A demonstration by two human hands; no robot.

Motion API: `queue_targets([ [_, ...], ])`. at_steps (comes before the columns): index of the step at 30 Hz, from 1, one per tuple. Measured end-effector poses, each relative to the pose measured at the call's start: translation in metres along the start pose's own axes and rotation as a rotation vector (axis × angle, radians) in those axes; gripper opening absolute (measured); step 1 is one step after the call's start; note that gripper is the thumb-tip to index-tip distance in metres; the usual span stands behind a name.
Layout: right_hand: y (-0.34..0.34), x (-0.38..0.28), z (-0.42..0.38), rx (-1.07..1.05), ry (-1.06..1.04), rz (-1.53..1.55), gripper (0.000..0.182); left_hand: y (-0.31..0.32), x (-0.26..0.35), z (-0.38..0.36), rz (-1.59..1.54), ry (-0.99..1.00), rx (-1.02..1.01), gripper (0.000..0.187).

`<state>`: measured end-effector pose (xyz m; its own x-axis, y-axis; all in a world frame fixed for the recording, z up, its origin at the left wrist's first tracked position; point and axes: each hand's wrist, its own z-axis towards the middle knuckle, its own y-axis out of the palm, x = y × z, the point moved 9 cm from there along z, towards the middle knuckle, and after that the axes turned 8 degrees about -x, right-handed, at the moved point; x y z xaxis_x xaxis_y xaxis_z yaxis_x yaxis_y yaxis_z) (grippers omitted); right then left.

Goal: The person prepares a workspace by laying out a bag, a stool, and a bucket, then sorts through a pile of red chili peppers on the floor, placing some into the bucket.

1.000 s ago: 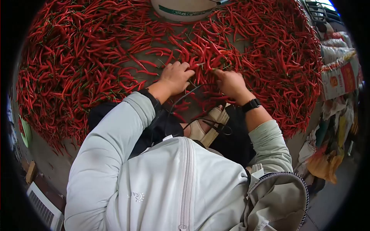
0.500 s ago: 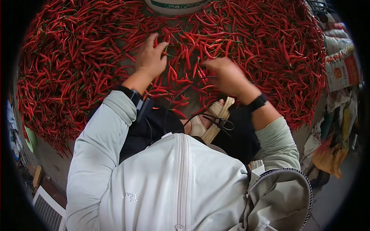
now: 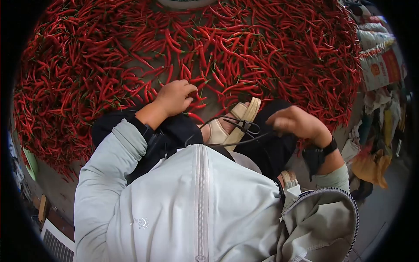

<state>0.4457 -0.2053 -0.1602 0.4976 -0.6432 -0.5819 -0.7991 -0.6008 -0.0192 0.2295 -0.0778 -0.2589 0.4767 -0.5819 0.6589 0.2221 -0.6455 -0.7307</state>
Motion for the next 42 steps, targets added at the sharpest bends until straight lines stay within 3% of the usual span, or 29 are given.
queue_targets([
  [2,-0.028,0.029,0.015,0.152,0.081,0.003,0.023,0.030,-0.008,0.001,0.048,-0.125,-0.320,0.032],
  [3,-0.042,0.021,0.030,0.228,-0.017,-0.559,0.018,0.031,-0.007,0.001,0.048,-0.127,-0.315,0.032],
  [4,-0.048,0.028,0.046,0.228,-0.022,-0.564,0.018,0.038,-0.008,0.000,0.110,-0.159,-0.380,0.035],
  [6,-0.050,0.021,0.078,0.294,-0.107,-0.893,0.015,0.046,-0.009,-0.001,0.179,-0.198,-0.443,0.038],
  [9,-0.051,0.017,0.135,0.167,-0.177,-0.853,0.021,0.029,-0.008,0.016,0.212,-0.169,-0.247,0.045],
  [10,-0.055,0.012,0.144,0.176,-0.185,-0.861,0.021,0.022,-0.012,0.026,0.233,-0.182,-0.192,0.047],
  [12,-0.069,-0.018,0.142,0.405,-0.369,-0.819,0.029,0.011,-0.015,0.040,0.256,-0.194,-0.136,0.050],
  [13,-0.078,-0.021,0.143,0.327,-0.289,-0.672,0.041,0.001,-0.019,0.046,0.261,-0.243,-0.102,0.049],
  [14,-0.084,-0.026,0.143,0.334,-0.292,-0.677,0.041,-0.010,-0.022,0.050,0.266,-0.292,-0.067,0.047],
  [17,-0.121,-0.042,0.118,0.810,-0.193,-0.916,0.043,-0.032,-0.032,0.056,0.231,-0.297,0.023,0.044],
  [20,-0.129,-0.077,0.107,1.013,-0.235,-0.885,0.036,-0.046,-0.048,0.054,0.132,-0.268,0.125,0.041],
  [22,-0.105,-0.116,0.119,0.907,-0.413,-0.750,0.026,-0.055,-0.050,0.056,0.084,-0.233,0.185,0.039],
  [25,-0.059,-0.129,0.188,0.650,-0.587,-0.950,0.024,-0.068,-0.029,0.058,0.210,-0.072,0.355,0.040],
  [28,-0.046,-0.116,0.193,0.746,-0.405,-1.050,0.038,-0.055,-0.019,0.057,0.404,-0.094,0.400,0.048],
  [31,-0.057,-0.102,0.167,0.847,-0.377,-1.094,0.040,-0.019,-0.018,0.062,0.278,-0.157,0.067,0.046],
  [34,-0.074,-0.075,0.143,0.724,-0.176,-1.178,0.045,0.009,-0.002,0.060,0.262,-0.080,-0.096,0.041],
  [38,-0.091,-0.048,0.102,0.713,-0.061,-1.214,0.055,0.021,0.017,0.048,0.124,0.006,-0.124,0.033],
  [42,-0.115,-0.026,0.065,0.760,0.038,-1.202,0.053,-0.001,0.018,0.034,0.066,0.014,-0.025,0.031],
])
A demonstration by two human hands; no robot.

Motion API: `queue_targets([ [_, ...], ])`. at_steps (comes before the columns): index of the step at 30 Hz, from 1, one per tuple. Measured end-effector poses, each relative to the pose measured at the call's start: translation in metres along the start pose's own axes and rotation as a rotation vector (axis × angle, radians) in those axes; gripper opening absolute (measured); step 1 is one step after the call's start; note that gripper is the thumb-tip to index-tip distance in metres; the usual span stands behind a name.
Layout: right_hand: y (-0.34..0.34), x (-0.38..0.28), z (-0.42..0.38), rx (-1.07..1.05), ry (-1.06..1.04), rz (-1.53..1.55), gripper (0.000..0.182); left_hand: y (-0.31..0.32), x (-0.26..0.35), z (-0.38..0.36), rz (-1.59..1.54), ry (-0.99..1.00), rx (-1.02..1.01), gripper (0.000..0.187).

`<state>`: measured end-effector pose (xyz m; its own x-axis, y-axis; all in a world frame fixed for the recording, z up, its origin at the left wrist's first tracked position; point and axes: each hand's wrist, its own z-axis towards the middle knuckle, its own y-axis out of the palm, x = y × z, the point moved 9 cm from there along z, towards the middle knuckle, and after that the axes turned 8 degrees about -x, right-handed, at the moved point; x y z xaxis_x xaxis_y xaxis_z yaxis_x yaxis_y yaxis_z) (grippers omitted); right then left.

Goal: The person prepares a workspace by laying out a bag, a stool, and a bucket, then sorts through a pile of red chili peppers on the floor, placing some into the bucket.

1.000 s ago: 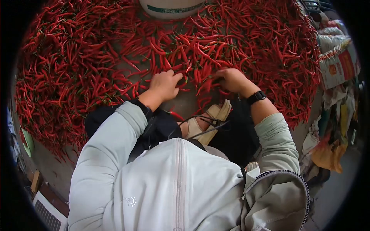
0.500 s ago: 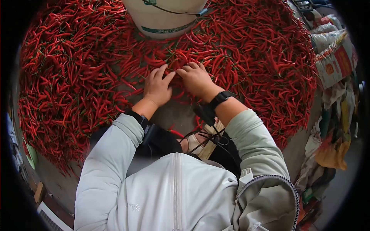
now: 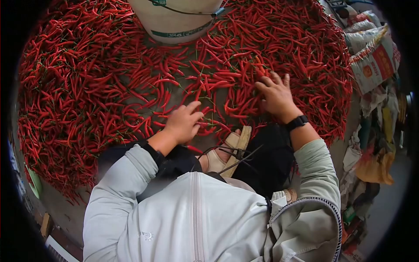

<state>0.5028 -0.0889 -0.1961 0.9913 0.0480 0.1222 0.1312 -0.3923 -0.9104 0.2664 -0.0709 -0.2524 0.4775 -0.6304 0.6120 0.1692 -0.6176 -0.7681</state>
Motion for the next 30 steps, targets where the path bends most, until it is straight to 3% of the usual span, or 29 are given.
queue_targets([
  [4,0.002,0.048,-0.017,-0.132,0.205,-0.068,0.033,-0.041,-0.023,-0.004,-0.003,-0.038,0.176,0.031],
  [6,0.001,0.063,-0.014,-0.096,0.240,-0.056,0.027,-0.065,-0.042,-0.014,0.009,-0.049,0.389,0.033],
  [8,0.002,0.073,-0.002,-0.061,0.272,-0.039,0.021,-0.071,-0.055,-0.021,-0.053,-0.095,0.410,0.034],
  [10,0.000,0.081,0.013,0.131,0.227,0.307,0.016,-0.076,-0.066,-0.026,-0.112,-0.141,0.425,0.036],
  [11,-0.002,0.079,0.018,0.252,0.158,0.222,0.015,-0.080,-0.071,-0.029,-0.072,-0.177,0.454,0.036],
  [15,0.028,0.069,0.030,0.163,0.109,0.169,0.012,-0.090,-0.113,-0.039,0.034,-0.344,0.506,0.042],
  [17,0.041,0.077,0.029,0.132,0.204,0.198,0.012,-0.096,-0.135,-0.046,0.125,-0.466,0.528,0.051],
  [20,0.023,0.077,0.021,0.097,0.121,0.259,0.013,-0.100,-0.161,-0.054,0.241,-0.530,0.520,0.054],
  [21,0.003,0.072,0.013,0.215,0.111,0.296,0.017,-0.101,-0.167,-0.056,0.259,-0.560,0.519,0.057],
  [24,-0.012,0.078,0.008,0.184,0.236,0.664,0.018,-0.091,-0.188,-0.058,0.309,-0.656,0.481,0.062],
  [28,-0.027,0.039,0.024,0.173,0.179,0.914,0.017,-0.080,-0.179,-0.048,0.268,-0.694,0.430,0.068],
  [30,-0.021,-0.008,0.043,0.103,-0.057,1.437,0.016,-0.079,-0.173,-0.046,0.191,-0.701,0.403,0.072],
])
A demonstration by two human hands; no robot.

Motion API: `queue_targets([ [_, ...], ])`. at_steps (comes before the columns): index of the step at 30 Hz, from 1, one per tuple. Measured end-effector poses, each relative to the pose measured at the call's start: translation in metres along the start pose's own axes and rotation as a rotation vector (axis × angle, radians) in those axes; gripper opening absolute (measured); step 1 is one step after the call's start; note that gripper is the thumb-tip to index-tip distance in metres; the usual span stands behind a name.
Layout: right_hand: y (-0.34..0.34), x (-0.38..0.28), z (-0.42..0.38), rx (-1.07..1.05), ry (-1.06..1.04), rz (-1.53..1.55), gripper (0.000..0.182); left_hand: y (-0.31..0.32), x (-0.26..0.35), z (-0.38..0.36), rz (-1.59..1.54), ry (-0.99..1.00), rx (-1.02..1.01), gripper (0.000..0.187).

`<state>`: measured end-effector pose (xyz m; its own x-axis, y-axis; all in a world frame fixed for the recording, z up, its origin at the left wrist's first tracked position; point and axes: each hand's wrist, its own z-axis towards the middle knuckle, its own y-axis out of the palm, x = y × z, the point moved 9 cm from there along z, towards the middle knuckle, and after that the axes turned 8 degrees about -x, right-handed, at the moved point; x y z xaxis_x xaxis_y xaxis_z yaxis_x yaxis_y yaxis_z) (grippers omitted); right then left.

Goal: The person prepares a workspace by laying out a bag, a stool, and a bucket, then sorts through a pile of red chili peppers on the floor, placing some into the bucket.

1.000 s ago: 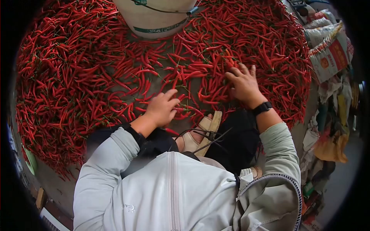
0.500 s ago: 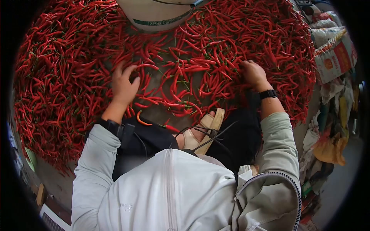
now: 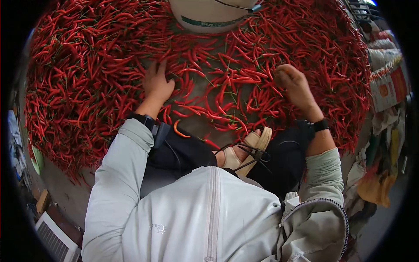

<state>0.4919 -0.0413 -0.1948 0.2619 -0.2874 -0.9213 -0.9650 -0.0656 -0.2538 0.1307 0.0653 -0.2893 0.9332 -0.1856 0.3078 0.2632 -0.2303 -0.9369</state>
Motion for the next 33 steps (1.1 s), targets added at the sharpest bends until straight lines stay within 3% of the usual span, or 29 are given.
queue_targets([
  [6,0.130,-0.011,0.052,-0.220,-0.208,-0.642,0.023,-0.024,0.018,0.011,0.161,-0.026,0.004,0.070],
  [8,0.183,-0.002,0.077,-0.307,-0.440,-0.914,0.031,-0.026,0.026,0.019,0.199,0.021,0.033,0.070],
  [9,0.201,-0.011,0.081,-0.304,-0.446,-0.912,0.031,-0.024,0.023,0.023,0.129,-0.012,0.013,0.069],
  [11,0.220,-0.054,0.074,-0.055,-0.720,-1.070,0.034,-0.021,0.027,0.028,0.061,-0.040,-0.002,0.067],
  [14,0.225,-0.023,0.091,-0.214,-0.540,-1.181,0.032,-0.004,0.043,0.026,0.038,-0.034,-0.103,0.060],
  [18,0.151,0.002,0.076,-0.214,-0.258,-1.423,0.031,0.036,0.113,0.012,-0.308,0.396,-0.307,0.048],
  [20,0.104,0.011,0.056,-0.188,-0.226,-1.429,0.036,0.045,0.164,-0.015,-0.325,0.658,-0.381,0.048],
  [22,0.063,0.014,0.037,-0.199,-0.043,-1.500,0.039,0.042,0.201,-0.042,-0.543,0.800,-0.510,0.047],
  [24,0.031,0.008,0.021,-0.178,0.098,-1.472,0.038,0.030,0.211,-0.055,-0.577,0.825,-0.579,0.045],
  [26,0.000,0.010,0.011,-0.047,0.189,-1.598,0.032,0.010,0.200,-0.059,-0.577,0.822,-0.469,0.043],
  [27,-0.005,-0.006,0.003,0.125,0.053,-1.546,0.028,-0.001,0.184,-0.057,-0.530,0.858,-0.303,0.038],
  [28,-0.002,-0.012,0.000,0.120,0.056,-1.541,0.028,0.003,0.163,-0.053,-0.455,0.782,-0.364,0.032],
  [30,0.029,-0.030,-0.001,-0.047,-0.084,-1.300,0.028,0.013,0.128,-0.065,-0.115,0.760,-0.668,0.029],
  [31,0.056,-0.031,-0.007,-0.113,-0.302,-1.138,0.034,0.020,0.109,-0.076,-0.048,0.669,-0.842,0.030],
  [32,0.091,-0.027,-0.011,-0.212,-0.450,-0.973,0.036,0.028,0.096,-0.092,0.034,0.701,-0.903,0.031],
  [33,0.127,-0.029,-0.017,-0.414,-0.392,-0.967,0.036,0.037,0.084,-0.107,0.117,0.732,-0.961,0.032],
])
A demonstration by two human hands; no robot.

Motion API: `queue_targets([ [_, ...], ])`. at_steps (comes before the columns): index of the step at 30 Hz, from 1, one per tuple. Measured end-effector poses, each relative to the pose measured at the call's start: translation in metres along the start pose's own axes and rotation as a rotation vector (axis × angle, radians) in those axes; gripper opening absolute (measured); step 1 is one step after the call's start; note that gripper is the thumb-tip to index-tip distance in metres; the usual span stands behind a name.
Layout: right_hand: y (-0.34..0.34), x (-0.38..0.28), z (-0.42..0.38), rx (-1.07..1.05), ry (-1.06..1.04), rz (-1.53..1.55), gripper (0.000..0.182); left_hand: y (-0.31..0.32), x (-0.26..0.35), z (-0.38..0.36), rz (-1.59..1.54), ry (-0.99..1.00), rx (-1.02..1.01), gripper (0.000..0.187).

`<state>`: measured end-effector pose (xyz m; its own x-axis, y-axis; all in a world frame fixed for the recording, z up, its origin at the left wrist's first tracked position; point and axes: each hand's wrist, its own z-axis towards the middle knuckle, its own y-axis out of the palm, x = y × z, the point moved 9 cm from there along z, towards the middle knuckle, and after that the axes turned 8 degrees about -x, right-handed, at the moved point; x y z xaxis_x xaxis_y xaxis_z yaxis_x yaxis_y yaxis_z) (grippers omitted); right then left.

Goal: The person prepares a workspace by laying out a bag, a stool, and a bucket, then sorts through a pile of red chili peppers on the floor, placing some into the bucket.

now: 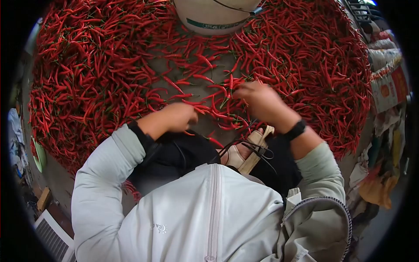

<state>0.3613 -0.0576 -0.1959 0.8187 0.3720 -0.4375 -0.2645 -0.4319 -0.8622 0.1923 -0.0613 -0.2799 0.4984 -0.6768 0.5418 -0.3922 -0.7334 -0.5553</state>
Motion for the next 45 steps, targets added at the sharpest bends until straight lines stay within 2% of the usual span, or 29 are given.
queue_targets([
  [2,0.035,-0.041,0.016,-0.033,-0.116,-0.288,0.032,0.021,0.009,-0.009,0.106,-0.009,-0.056,0.030],
  [4,0.064,-0.042,0.029,-0.026,-0.130,-0.283,0.031,0.032,0.009,-0.007,0.136,-0.035,-0.085,0.028],
  [6,0.080,-0.028,0.034,-0.028,-0.121,-0.297,0.029,0.029,0.012,-0.001,0.169,-0.016,0.019,0.017],
  [7,0.072,-0.020,0.033,-0.028,-0.122,-0.296,0.029,0.030,0.012,0.003,0.169,-0.018,0.019,0.017],
  [9,0.066,0.018,0.023,-0.225,0.094,-0.509,0.028,0.036,0.008,0.010,0.255,-0.064,-0.040,0.015],
  [15,0.010,0.065,-0.040,-0.230,0.205,-0.491,0.023,0.023,0.009,0.006,0.269,-0.097,0.002,0.012],
  [17,-0.007,0.075,-0.051,-0.197,0.286,-0.603,0.025,0.013,0.001,0.001,0.189,-0.103,0.062,0.011],
  [19,-0.030,0.088,-0.064,-0.271,0.481,-0.603,0.026,-0.023,-0.002,-0.020,-0.009,-0.088,0.400,0.013],
  [21,-0.045,0.104,-0.083,-0.259,0.591,-0.570,0.025,-0.034,-0.012,-0.030,-0.083,-0.040,0.479,0.014],
  [23,-0.056,0.126,-0.107,-0.299,0.786,-0.643,0.024,-0.057,-0.021,-0.051,-0.290,0.009,0.691,0.016],
  [24,-0.067,0.123,-0.113,-0.235,0.821,-0.649,0.027,-0.054,-0.036,-0.053,-0.504,-0.074,0.699,0.017],
  [25,-0.070,0.120,-0.112,-0.236,0.819,-0.651,0.027,-0.057,-0.036,-0.054,-0.507,-0.075,0.701,0.017],
  [27,-0.088,0.098,-0.103,0.020,0.681,-0.593,0.028,-0.054,-0.048,-0.058,-0.892,-0.083,0.758,0.016],
  [28,-0.089,0.086,-0.092,0.147,0.524,-0.363,0.028,-0.059,-0.035,-0.058,-1.133,0.043,0.747,0.015],
  [29,-0.081,0.072,-0.081,0.217,0.426,-0.121,0.029,-0.061,-0.026,-0.057,-1.133,0.044,0.745,0.015],
  [30,-0.063,0.055,-0.068,0.284,0.231,0.192,0.031,-0.058,-0.020,-0.053,-1.329,0.089,0.736,0.013],
  [31,-0.045,0.027,-0.048,0.144,0.276,0.416,0.032,-0.054,-0.013,-0.048,-1.526,0.133,0.722,0.012],
  [32,-0.008,0.016,-0.035,0.068,0.254,0.696,0.031,-0.053,-0.004,-0.045,-1.524,0.129,0.724,0.012],
  [33,-0.010,-0.020,-0.017,0.082,0.110,0.456,0.037,-0.052,0.011,-0.039,-1.585,0.194,0.671,0.012],
  [34,-0.006,-0.039,-0.007,0.093,0.128,0.498,0.040,-0.050,0.024,-0.035,-1.645,0.261,0.616,0.011],
  [38,0.016,-0.063,0.014,0.029,0.112,0.439,0.030,-0.027,0.041,-0.024,-1.675,0.257,0.560,0.013],
  [39,0.024,-0.065,0.015,0.038,0.041,0.414,0.025,-0.025,0.039,-0.025,-1.675,0.251,0.567,0.013],
  [41,0.033,-0.060,0.012,0.046,-0.031,0.395,0.022,-0.006,0.034,-0.024,-1.631,0.077,0.462,0.014],
  [43,0.039,-0.045,0.010,-0.061,0.014,0.140,0.017,0.008,0.022,-0.025,-1.560,0.001,0.440,0.017],
  [44,0.043,-0.026,0.007,-0.178,0.197,0.193,0.018,0.006,0.010,-0.029,-1.187,-0.017,0.464,0.018],
  [45,0.033,-0.017,0.005,-0.188,0.244,0.304,0.019,0.000,0.005,-0.032,-0.813,-0.033,0.476,0.020],
])
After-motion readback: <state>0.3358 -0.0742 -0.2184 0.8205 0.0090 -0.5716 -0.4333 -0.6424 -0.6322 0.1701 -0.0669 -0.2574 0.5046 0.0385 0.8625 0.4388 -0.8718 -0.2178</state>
